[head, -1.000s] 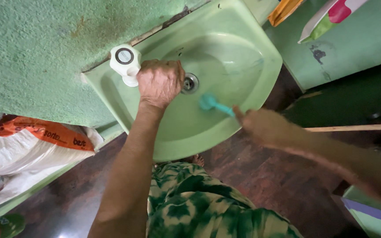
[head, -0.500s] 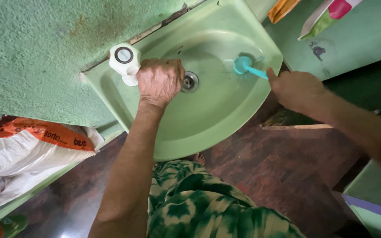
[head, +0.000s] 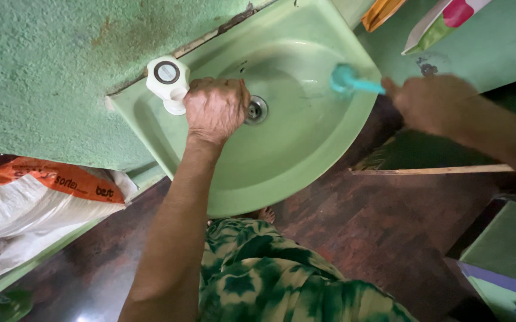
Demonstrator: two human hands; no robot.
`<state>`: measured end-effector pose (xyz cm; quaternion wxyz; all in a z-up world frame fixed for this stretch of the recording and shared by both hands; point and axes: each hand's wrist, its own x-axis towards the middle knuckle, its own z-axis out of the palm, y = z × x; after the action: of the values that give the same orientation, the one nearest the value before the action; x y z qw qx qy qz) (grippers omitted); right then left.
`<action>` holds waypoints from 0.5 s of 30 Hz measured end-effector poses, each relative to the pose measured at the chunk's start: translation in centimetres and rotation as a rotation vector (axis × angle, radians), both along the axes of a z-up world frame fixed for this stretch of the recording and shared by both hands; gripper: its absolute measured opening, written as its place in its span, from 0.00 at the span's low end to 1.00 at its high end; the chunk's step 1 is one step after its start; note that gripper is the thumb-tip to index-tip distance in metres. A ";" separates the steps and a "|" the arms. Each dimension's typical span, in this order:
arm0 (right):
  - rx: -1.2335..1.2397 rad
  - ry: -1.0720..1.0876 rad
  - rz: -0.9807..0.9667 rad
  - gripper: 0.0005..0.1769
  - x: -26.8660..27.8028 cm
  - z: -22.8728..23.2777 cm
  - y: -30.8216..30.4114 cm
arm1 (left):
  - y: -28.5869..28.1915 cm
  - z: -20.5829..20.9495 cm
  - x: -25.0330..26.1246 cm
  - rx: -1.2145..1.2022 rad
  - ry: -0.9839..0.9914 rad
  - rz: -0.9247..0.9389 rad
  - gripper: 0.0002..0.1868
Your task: The person scrubs a light green wall-mounted sink using a blue brush. They repeatedly scrub the basin, faucet, and drain area while rinsing with water from the tap.
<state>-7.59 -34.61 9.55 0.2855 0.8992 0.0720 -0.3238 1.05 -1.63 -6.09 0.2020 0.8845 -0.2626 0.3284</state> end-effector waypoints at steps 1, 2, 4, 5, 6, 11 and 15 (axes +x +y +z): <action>-0.036 -0.061 0.048 0.36 0.8 -0.1 -0.5 | 0.0 0.0 0.0 -0.006 0.000 0.000 0.16; -0.038 -0.082 0.097 0.36 1.3 -0.2 -0.9 | 0.1 0.1 0.1 -0.013 0.001 0.000 0.17; -0.038 -0.122 0.194 0.36 1.7 -0.4 -1.3 | 0.2 0.1 0.0 -0.008 0.000 0.009 0.17; 0.003 -0.067 0.073 0.37 1.3 -0.6 -1.3 | 0.1 0.1 0.0 -0.007 0.000 0.009 0.17; 0.044 -0.012 -0.048 0.39 0.9 -0.8 -1.4 | 0.1 0.1 0.0 -0.001 0.001 -0.005 0.17; 0.204 0.193 -0.178 0.38 -0.1 -1.8 -2.4 | 0.1 0.1 0.1 0.004 0.021 0.018 0.17; -0.007 0.053 0.212 0.29 2.0 -2.1 -3.8 | 0.0 0.0 0.0 0.010 0.006 0.009 0.16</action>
<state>-5.57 -38.38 7.45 0.3195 0.8765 0.1732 -0.3156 1.04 -1.60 -6.13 0.1967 0.8878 -0.2595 0.3253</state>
